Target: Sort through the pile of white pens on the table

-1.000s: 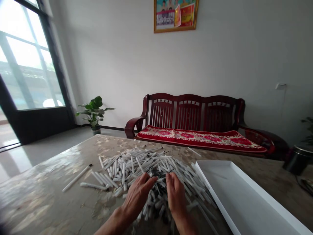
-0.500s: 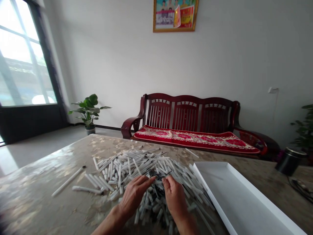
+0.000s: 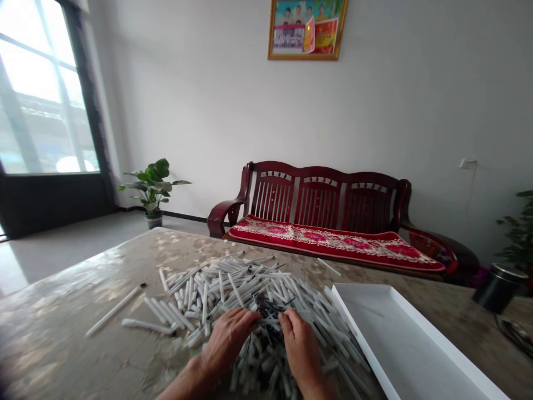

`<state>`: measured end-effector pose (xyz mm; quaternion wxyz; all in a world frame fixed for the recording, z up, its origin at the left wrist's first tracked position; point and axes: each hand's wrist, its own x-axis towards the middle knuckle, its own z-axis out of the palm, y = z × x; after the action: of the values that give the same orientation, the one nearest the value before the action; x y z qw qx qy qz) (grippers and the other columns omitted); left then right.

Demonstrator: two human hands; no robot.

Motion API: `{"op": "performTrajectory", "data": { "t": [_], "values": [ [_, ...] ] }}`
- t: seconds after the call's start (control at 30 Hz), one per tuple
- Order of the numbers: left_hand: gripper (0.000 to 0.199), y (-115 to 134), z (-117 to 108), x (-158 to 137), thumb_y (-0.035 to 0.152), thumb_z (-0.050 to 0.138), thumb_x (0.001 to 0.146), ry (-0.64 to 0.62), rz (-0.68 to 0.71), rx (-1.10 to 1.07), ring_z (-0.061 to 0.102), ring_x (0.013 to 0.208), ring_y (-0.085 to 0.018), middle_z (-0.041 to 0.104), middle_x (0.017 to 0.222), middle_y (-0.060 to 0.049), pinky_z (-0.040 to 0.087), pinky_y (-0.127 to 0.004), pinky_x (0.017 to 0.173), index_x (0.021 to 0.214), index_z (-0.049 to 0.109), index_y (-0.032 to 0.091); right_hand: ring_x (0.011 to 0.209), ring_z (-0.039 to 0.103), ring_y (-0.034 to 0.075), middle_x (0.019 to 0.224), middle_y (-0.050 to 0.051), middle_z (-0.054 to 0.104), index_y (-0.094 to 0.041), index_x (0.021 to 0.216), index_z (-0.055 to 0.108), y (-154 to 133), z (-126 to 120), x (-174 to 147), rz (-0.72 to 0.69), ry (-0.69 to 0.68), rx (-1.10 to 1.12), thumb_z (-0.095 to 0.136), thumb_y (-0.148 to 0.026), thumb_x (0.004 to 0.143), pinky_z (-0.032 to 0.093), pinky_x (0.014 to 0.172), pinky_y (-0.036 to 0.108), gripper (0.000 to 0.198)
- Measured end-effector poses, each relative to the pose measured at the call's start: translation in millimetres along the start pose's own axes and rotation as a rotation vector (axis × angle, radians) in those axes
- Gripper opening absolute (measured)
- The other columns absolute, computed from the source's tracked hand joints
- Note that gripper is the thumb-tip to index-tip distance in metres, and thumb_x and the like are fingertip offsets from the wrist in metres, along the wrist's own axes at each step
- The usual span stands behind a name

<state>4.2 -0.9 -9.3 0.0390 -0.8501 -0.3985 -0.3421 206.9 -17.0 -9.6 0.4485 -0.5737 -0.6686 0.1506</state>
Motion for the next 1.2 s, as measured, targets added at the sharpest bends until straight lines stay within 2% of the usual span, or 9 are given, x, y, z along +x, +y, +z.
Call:
{"op": "performTrajectory", "data": {
  "t": [0.1, 0.23, 0.37, 0.53, 0.7, 0.8, 1.0, 1.1, 1.2],
  "values": [
    [0.014, -1.9, 5.0, 1.4, 0.025, 0.052, 0.098, 0.023, -0.002, 0.012, 0.067, 0.073, -0.018, 0.072, 0.077, 0.000, 0.050, -0.028, 0.070, 0.093, 0.065, 0.024, 0.055, 0.055, 0.016, 0.057, -0.001, 0.058, -0.022, 0.072, 0.062, 3.8, 1.3, 1.2, -0.021, 0.019, -0.001, 0.040, -0.059, 0.096, 0.043, 0.055, 0.025, 0.049],
    [0.018, -3.5, 6.6, 2.8, 0.029, 0.050, 0.099, 0.049, -0.016, 0.023, 0.068, 0.072, -0.018, 0.072, 0.076, -0.001, 0.050, -0.029, 0.070, 0.092, 0.066, 0.025, 0.069, 0.065, 0.019, 0.073, 0.003, 0.070, -0.021, 0.081, 0.067, 1.9, 1.2, 1.9, -0.071, 0.071, 0.082, 0.049, -0.056, 0.093, 0.051, 0.067, 0.025, 0.041],
    [0.018, -2.7, 3.2, 2.4, 0.031, 0.051, 0.099, 0.040, -0.037, 0.030, 0.068, 0.073, -0.020, 0.074, 0.078, -0.001, 0.051, -0.031, 0.071, 0.094, 0.067, 0.026, 0.079, 0.070, 0.022, 0.086, 0.006, 0.075, -0.021, 0.092, 0.069, -2.8, -1.1, 0.6, -0.044, 0.107, 0.110, 0.050, -0.056, 0.093, 0.054, 0.073, 0.027, 0.040],
    [0.019, -1.8, 4.2, 1.6, 0.031, 0.051, 0.098, 0.053, -0.019, 0.032, 0.069, 0.072, -0.019, 0.073, 0.076, -0.002, 0.051, -0.030, 0.071, 0.092, 0.068, 0.025, 0.063, 0.064, 0.020, 0.066, 0.003, 0.069, -0.022, 0.073, 0.067, -2.4, -2.5, 0.8, -0.024, 0.069, -0.002, 0.045, -0.061, 0.093, 0.050, 0.061, 0.026, 0.049],
    [0.014, -4.1, 6.5, 2.5, 0.027, 0.055, 0.097, 0.076, -0.046, 0.004, 0.069, 0.072, -0.019, 0.074, 0.077, -0.001, 0.050, -0.030, 0.070, 0.092, 0.068, 0.025, 0.081, 0.070, 0.023, 0.086, 0.007, 0.075, -0.021, 0.088, 0.072, 1.4, 0.0, 2.4, -0.052, 0.095, 0.114, 0.053, -0.059, 0.090, 0.054, 0.075, 0.029, 0.043],
    [0.013, -5.3, 6.1, 2.6, 0.027, 0.056, 0.096, 0.080, -0.060, -0.003, 0.069, 0.071, -0.019, 0.074, 0.076, 0.000, 0.050, -0.030, 0.069, 0.092, 0.068, 0.025, 0.089, 0.070, 0.025, 0.095, 0.008, 0.076, -0.021, 0.096, 0.073, 2.5, -0.2, 1.7, -0.032, 0.105, 0.111, 0.053, -0.059, 0.090, 0.055, 0.079, 0.031, 0.043],
    [0.016, -6.5, 7.9, 2.0, 0.032, 0.054, 0.097, 0.055, -0.059, -0.007, 0.070, 0.074, -0.019, 0.075, 0.078, -0.002, 0.052, -0.030, 0.072, 0.093, 0.069, 0.026, 0.076, 0.068, 0.025, 0.078, 0.007, 0.073, -0.022, 0.079, 0.074, 5.3, -1.1, 2.8, -0.012, 0.092, 0.012, 0.049, -0.061, 0.091, 0.054, 0.072, 0.033, 0.048],
    [0.016, -7.5, 8.8, 2.5, 0.031, 0.054, 0.097, 0.069, -0.064, -0.008, 0.070, 0.072, -0.019, 0.075, 0.077, -0.001, 0.052, -0.030, 0.070, 0.093, 0.068, 0.025, 0.086, 0.070, 0.026, 0.090, 0.009, 0.076, -0.022, 0.091, 0.076, 5.2, -0.6, 3.8, -0.055, 0.119, 0.085, 0.054, -0.060, 0.088, 0.055, 0.077, 0.033, 0.044],
    [0.016, -7.7, 8.3, 3.0, 0.030, 0.054, 0.097, 0.079, -0.066, 0.000, 0.070, 0.072, -0.019, 0.075, 0.077, -0.001, 0.051, -0.029, 0.070, 0.092, 0.068, 0.025, 0.092, 0.070, 0.026, 0.099, 0.009, 0.076, -0.021, 0.099, 0.075, 2.9, -1.2, 3.2, -0.039, 0.118, 0.110, 0.054, -0.059, 0.089, 0.055, 0.080, 0.034, 0.044]
  ]
}}
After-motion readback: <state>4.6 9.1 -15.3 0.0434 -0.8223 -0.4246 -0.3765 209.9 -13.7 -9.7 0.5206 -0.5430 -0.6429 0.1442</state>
